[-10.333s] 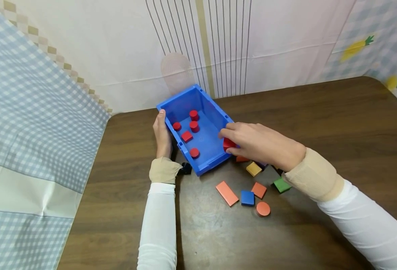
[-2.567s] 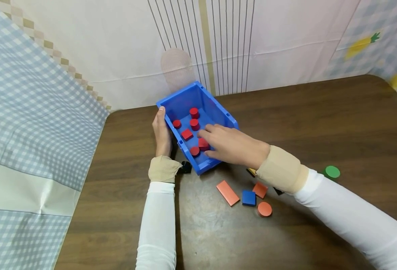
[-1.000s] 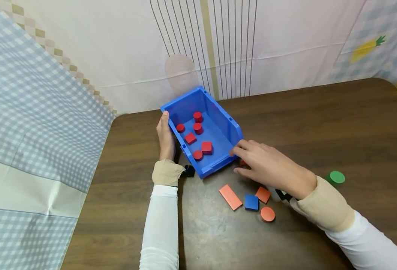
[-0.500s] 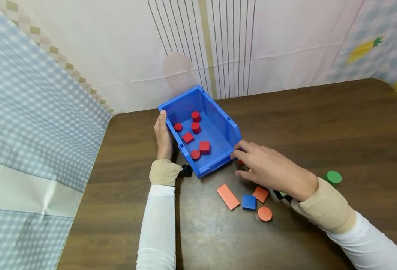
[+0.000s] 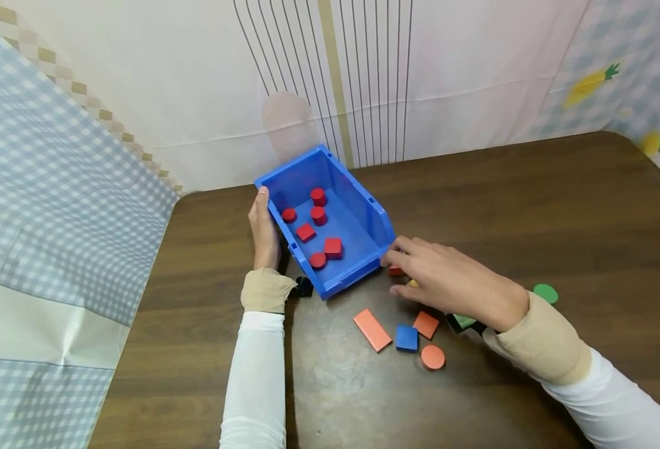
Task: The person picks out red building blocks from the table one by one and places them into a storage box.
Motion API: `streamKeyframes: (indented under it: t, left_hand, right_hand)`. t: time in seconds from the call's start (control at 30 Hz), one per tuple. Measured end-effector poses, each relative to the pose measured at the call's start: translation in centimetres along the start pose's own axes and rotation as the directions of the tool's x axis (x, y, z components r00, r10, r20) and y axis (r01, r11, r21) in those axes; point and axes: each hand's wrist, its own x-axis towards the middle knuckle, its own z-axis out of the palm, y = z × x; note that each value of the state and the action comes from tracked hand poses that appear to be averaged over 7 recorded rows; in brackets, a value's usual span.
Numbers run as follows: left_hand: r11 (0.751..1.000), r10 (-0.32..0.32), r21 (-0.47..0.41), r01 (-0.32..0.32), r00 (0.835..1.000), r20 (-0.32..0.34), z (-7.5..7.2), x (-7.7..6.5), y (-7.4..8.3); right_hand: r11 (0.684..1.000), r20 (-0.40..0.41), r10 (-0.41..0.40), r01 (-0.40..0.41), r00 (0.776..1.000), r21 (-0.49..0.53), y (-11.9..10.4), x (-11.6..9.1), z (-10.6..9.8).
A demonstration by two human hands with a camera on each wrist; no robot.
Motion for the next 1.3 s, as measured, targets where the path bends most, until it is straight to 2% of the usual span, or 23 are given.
streamKeyframes:
  t: [0.27,0.43,0.77,1.0,1.13,1.3]
  left_hand:
    - [1.000,-0.013,0.017,0.013,1.000,0.002,-0.3,0.0,0.1]
    - [1.000,0.001,0.010,-0.001,1.000,0.012,-0.2,0.1,0.2]
    - [1.000,-0.016,0.018,0.016,1.000,-0.002,-0.1,0.1,0.1]
    - [1.000,-0.004,0.030,0.005,1.000,-0.019,0.0,0.6,0.7]
    - [0.999,-0.018,0.037,0.019,0.999,-0.039,0.0,0.6,0.7]
    - [0.998,-0.047,0.034,0.048,0.999,-0.015,-0.1,0.1,0.2]
  right_hand:
    - [1.000,0.018,0.022,-0.022,1.000,-0.012,0.3,0.0,-0.6]
    - [0.999,0.022,0.049,-0.048,0.999,-0.016,0.5,0.0,-1.2]
    - [0.997,0.050,0.079,-0.078,0.996,-0.027,1.3,-0.4,-2.3]
    - [0.993,0.043,0.111,-0.109,0.993,-0.037,1.6,-0.6,-3.6]
    - [0.992,0.072,0.127,-0.125,0.989,-0.033,1.8,-0.5,-3.7]
    - [0.985,0.126,0.173,-0.171,0.977,-0.033,2.3,-1.0,-3.1]
